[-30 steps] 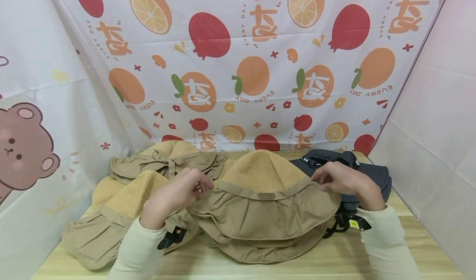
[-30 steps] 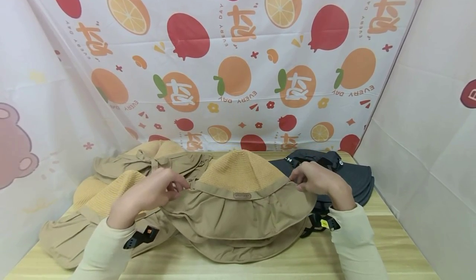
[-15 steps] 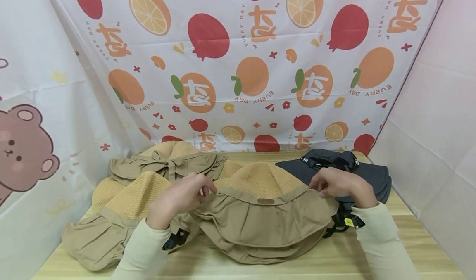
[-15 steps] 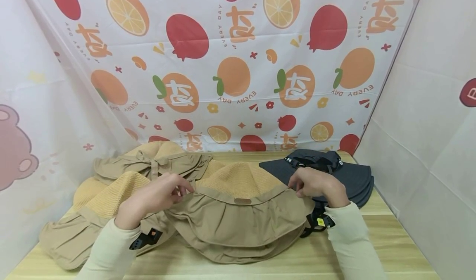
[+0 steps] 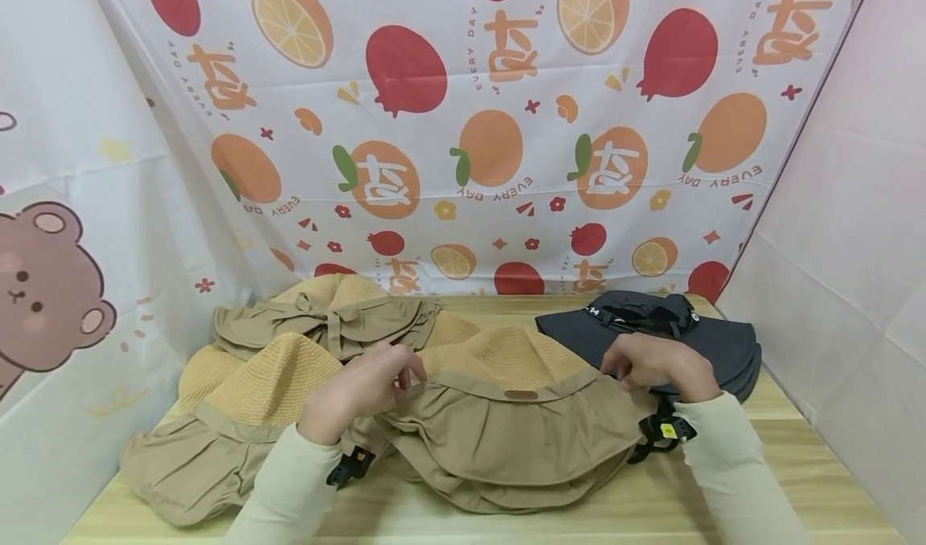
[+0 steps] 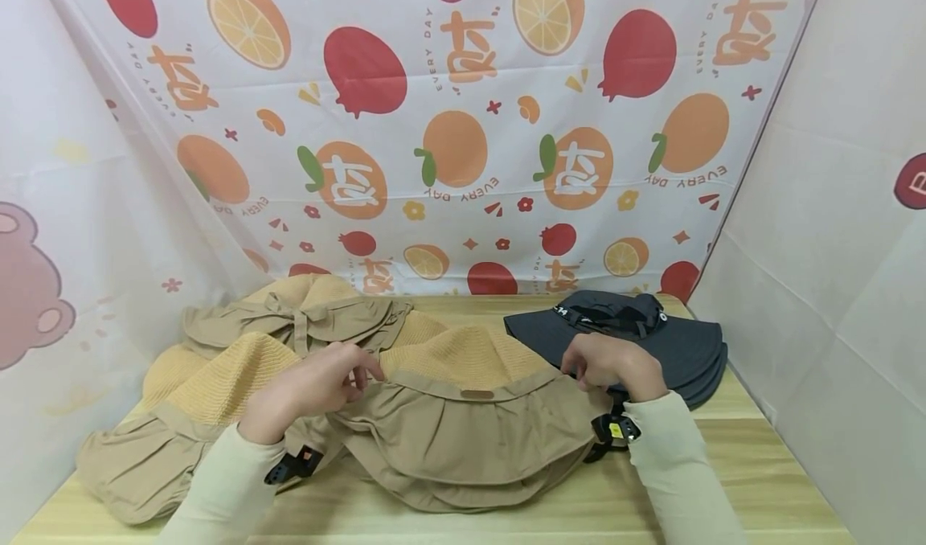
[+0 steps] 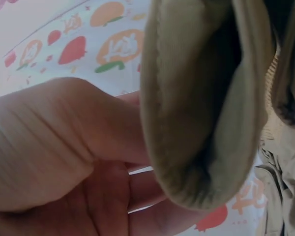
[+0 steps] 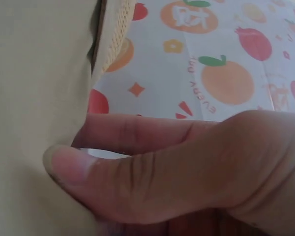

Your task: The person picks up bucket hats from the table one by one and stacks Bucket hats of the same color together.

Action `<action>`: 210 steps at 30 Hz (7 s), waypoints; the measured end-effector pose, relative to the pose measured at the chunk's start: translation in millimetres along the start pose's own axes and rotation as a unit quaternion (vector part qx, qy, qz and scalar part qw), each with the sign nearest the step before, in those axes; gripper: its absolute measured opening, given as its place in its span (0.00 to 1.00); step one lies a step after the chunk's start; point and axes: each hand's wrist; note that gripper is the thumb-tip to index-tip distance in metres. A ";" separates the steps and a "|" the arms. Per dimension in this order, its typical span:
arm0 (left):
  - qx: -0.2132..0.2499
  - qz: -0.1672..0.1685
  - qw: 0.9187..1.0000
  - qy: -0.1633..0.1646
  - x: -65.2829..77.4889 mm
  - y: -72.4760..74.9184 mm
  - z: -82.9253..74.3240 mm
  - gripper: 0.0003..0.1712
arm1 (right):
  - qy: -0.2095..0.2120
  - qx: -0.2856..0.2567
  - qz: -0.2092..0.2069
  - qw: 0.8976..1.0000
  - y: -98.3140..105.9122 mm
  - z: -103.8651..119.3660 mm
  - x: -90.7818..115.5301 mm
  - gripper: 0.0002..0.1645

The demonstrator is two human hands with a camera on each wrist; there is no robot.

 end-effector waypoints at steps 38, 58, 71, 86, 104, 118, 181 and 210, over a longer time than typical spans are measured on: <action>-0.104 0.018 0.994 0.004 -24.2 -51.5 -51.9 0.39 | -0.010 0.013 0.024 1.000 -48.4 78.9 -17.4 0.62; 0.016 0.096 0.994 0.048 -25.4 -49.2 -37.3 0.39 | -0.033 0.026 0.051 0.998 -55.3 77.9 -26.5 0.60; 0.033 0.108 0.993 0.030 -47.3 26.1 -6.7 0.35 | -0.002 0.011 -0.001 1.000 -30.8 79.1 -3.1 0.57; -0.032 0.203 0.975 0.088 -157.6 10.4 59.4 0.26 | 0.033 0.031 -0.023 0.999 -22.7 74.3 4.8 0.50; -0.062 0.141 0.985 0.082 -184.6 -33.8 105.3 0.20 | 0.029 0.021 0.006 0.999 -16.8 69.7 1.2 0.47; -0.085 0.011 0.994 0.062 -182.1 2.1 102.1 0.10 | 0.044 0.029 0.037 0.998 -25.0 72.9 1.4 0.41; -0.061 -0.337 0.938 0.054 -114.5 117.4 -8.0 0.06 | 0.105 0.038 -0.070 0.991 -23.1 64.1 -13.5 0.28; 0.103 -0.272 0.957 -0.012 -55.6 74.8 -6.4 0.07 | 0.143 -0.025 -0.539 0.830 3.1 49.8 10.9 0.12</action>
Point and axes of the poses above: each hand's wrist, its own x-axis away from the middle knuckle, its own y-axis out of the back of the hand, z = x × y, and after that the axes turned 4 degrees about -y, right-handed
